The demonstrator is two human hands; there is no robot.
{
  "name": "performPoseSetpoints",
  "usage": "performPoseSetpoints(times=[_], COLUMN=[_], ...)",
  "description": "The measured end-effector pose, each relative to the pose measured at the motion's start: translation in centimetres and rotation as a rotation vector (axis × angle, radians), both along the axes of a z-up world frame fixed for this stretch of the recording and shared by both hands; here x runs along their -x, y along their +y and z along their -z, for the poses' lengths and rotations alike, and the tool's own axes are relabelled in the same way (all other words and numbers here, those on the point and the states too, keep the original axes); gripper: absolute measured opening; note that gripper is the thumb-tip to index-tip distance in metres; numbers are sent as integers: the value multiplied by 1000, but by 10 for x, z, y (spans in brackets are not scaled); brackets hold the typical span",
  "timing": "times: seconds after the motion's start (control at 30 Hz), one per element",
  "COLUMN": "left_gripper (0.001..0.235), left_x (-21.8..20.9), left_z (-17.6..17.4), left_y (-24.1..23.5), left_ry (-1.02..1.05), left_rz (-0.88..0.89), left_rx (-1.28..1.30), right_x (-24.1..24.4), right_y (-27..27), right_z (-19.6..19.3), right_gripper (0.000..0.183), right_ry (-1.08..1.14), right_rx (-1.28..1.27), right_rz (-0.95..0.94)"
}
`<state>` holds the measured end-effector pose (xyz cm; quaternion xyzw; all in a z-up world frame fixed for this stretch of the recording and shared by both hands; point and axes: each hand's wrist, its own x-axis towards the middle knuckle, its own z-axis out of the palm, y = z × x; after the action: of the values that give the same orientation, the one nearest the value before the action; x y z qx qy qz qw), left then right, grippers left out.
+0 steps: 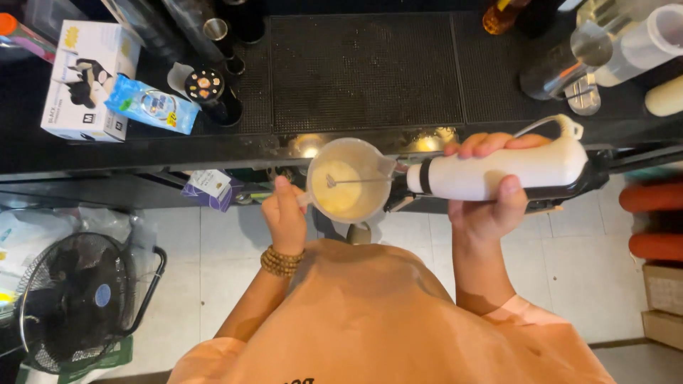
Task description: Frothing milk using a handheld frother and then cleaning a digital scale with a wipe.
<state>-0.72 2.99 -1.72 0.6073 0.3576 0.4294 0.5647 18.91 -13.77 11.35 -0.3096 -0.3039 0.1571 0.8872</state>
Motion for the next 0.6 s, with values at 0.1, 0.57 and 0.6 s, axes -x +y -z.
performPoseSetpoints(times=[0.1,0.57,0.6], left_gripper=[68,69,69], left_x=[2,4,3], left_z=[-12,-22,-22], left_y=[0,-1,0], left_ry=[-10,6,-6], left_rz=[7,7,12], left_rx=[9,44,47], right_x=[-11,-29,-27], right_y=[-10,-21,-20], right_z=[3,18,19], right_gripper=[41,35,36], right_ry=[9,159,91], right_rx=[3,-37,-16], right_rz=[47,85,76])
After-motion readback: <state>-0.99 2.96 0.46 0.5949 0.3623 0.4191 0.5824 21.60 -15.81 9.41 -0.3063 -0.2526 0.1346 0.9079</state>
